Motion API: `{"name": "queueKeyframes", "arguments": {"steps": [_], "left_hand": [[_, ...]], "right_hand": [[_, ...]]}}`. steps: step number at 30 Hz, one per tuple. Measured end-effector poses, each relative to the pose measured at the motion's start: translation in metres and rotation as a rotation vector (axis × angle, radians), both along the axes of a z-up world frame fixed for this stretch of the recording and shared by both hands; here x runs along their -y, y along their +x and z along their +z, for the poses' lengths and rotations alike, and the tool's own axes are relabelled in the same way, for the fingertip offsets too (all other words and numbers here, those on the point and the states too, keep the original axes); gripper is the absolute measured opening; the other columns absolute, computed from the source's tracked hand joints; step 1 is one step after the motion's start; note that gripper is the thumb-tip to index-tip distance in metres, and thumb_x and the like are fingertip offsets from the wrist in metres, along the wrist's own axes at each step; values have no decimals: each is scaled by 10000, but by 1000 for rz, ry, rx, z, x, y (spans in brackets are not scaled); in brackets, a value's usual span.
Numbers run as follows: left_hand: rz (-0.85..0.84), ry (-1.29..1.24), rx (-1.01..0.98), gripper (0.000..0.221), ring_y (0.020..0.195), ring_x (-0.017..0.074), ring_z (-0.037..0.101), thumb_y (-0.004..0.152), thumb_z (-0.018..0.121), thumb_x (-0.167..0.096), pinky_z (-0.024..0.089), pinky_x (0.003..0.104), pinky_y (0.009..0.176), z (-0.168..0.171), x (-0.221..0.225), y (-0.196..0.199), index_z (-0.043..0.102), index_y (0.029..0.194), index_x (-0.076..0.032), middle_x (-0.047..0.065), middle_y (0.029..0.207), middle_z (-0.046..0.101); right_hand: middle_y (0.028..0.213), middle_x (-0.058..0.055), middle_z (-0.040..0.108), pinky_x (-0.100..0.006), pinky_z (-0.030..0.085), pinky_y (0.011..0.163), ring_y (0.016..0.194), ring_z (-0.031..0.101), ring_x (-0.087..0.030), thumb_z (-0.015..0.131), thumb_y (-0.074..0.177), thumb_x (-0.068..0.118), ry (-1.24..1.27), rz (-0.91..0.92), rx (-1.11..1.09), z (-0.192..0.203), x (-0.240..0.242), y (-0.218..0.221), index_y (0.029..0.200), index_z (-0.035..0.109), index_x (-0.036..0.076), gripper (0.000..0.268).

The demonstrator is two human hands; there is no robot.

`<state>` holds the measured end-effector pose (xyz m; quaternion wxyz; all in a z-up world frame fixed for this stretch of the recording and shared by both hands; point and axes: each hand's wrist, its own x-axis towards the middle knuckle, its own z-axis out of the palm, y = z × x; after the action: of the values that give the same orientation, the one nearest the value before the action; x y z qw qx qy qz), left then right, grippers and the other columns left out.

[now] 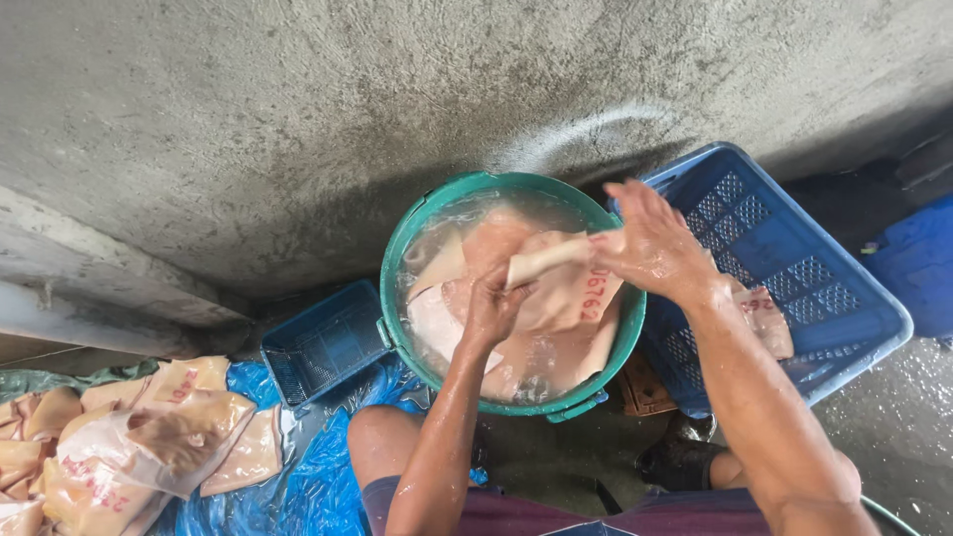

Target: The person washes large pieces of pork skin by hand in a green bucket of water, scrubbing and rinsing each piece before placing it into a blue basket. The person repeats this process for multiple pieces, handling them one at a time.

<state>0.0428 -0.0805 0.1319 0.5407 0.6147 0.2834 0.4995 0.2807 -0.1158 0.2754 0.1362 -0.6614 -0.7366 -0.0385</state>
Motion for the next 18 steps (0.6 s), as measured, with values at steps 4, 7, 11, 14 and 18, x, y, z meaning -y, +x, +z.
{"name": "queueKeyframes", "arguments": {"steps": [4,7,11,14,18], "left_hand": [[-80,-140,-92,300,1052,126,697,910,708,38,575,319,955,3,17,12,719,1200,-40,63,1108,766],[-52,-62,-109,243,1049,124,693,900,722,43,551,316,943,8,27,15,734,1136,-15,56,1141,759],[-95,-54,11,339,1185,190,686,945,773,-11,560,337,1034,21,22,9,654,1262,-19,112,1235,731],[-232,-68,49,764,1349,222,598,784,889,-111,544,351,1092,38,3,-11,440,1401,-76,106,1400,626],[-411,-111,-138,1075,1411,255,499,618,978,-237,446,390,1144,67,-15,-36,418,1516,-52,128,1486,544]], "right_hand": [[1289,-259,655,-625,464,930,1177,600,-473,894,607,460,-226,442,-83,-4,-15,-7,1312,546,-13,918],[1074,-141,764,-484,560,897,1043,724,-345,740,748,255,-780,250,-101,-7,-18,-18,1190,678,161,456],[979,-163,735,-518,540,859,981,698,-385,707,782,180,-622,220,-33,12,-5,-23,1143,687,179,362],[934,-169,706,-536,517,833,964,668,-400,728,801,235,-572,244,-5,46,9,-21,1123,656,169,336],[887,-164,709,-512,501,844,971,654,-381,725,791,254,-490,309,-29,104,15,-20,1080,646,149,318]]}}
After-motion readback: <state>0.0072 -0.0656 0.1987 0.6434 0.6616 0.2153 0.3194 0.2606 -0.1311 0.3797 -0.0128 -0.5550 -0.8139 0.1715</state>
